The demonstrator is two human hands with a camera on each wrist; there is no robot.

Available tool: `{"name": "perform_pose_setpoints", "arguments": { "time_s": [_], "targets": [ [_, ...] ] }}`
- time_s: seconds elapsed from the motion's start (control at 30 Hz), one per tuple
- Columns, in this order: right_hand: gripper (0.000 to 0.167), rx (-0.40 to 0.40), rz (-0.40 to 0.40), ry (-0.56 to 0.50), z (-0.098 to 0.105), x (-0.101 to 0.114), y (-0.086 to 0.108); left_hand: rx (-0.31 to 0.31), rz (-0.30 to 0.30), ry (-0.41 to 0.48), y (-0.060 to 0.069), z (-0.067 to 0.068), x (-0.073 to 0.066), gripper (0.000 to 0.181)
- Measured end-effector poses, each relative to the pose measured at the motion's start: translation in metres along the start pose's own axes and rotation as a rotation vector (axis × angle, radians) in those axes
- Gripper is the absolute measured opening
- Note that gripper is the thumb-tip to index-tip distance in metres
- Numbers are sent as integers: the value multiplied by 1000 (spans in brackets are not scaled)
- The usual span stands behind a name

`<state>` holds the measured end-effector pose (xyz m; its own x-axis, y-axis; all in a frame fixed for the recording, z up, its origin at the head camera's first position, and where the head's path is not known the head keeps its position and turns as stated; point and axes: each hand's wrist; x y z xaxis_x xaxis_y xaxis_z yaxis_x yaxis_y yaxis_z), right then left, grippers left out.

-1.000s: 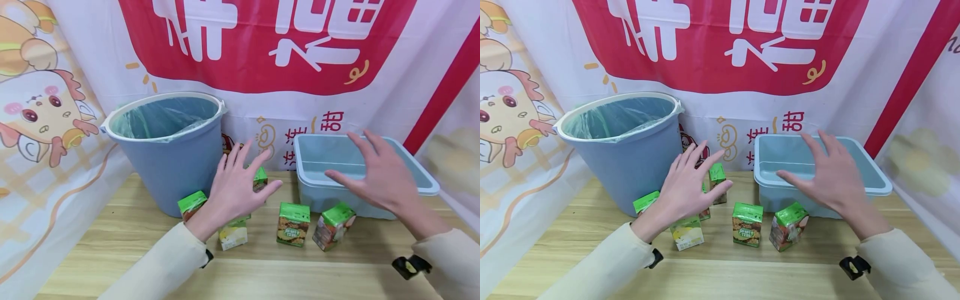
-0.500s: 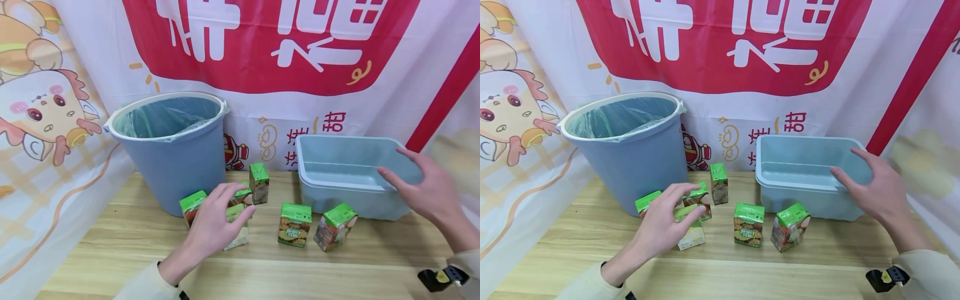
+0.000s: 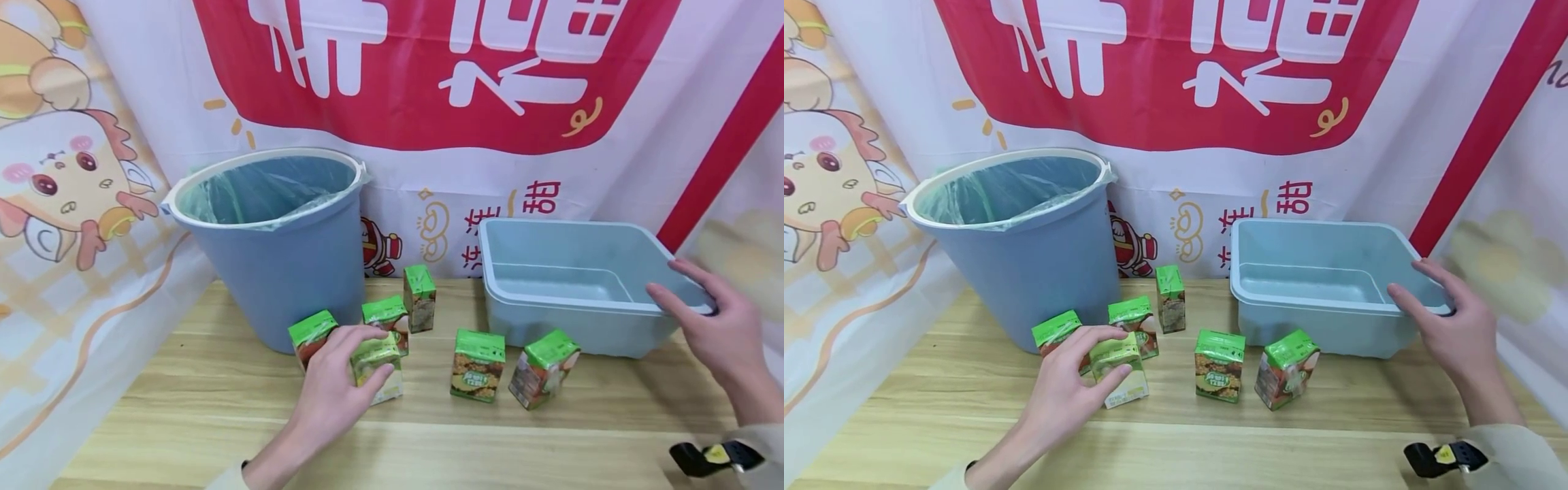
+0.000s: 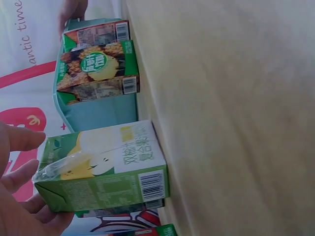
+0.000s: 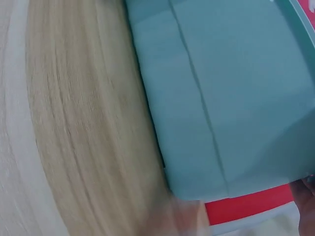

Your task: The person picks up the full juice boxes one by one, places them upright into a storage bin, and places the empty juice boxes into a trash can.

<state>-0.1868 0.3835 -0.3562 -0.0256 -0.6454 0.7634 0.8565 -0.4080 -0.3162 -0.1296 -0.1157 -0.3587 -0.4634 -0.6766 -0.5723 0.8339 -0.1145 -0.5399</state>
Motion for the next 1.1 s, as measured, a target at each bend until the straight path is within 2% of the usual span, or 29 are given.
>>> {"name": "perform_pose_setpoints", "arguments": {
  "time_s": [0.13, 0.37, 0.7, 0.93, 1.1],
  "targets": [
    [63, 14, 5, -107, 0, -7, 0, -16, 9, 16, 3, -1, 3, 45],
    [60, 11, 16, -173, -2, -10, 2, -15, 60, 64, 7, 0, 9, 45],
    [57, 14, 43, -197, -3, -15, 4, 25, 109, 77, 9, 4, 11, 48],
    [56, 5, 42, -177, -3, -16, 3, 35, 173, 150, 6, 5, 8, 47],
    [55, -6, 39, -166, -4, -16, 2, 30, 190, 164, 6, 4, 9, 45]
  ]
}}
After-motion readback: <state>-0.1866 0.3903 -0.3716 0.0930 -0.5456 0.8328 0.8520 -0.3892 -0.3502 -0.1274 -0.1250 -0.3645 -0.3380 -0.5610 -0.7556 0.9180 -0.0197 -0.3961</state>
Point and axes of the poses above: each hand's wrist, its own y-axis away from the middle knuckle, its own z-axis out of the back of the hand, x = y × z, and after that the axes turned 2 degrees about -x, right-handed
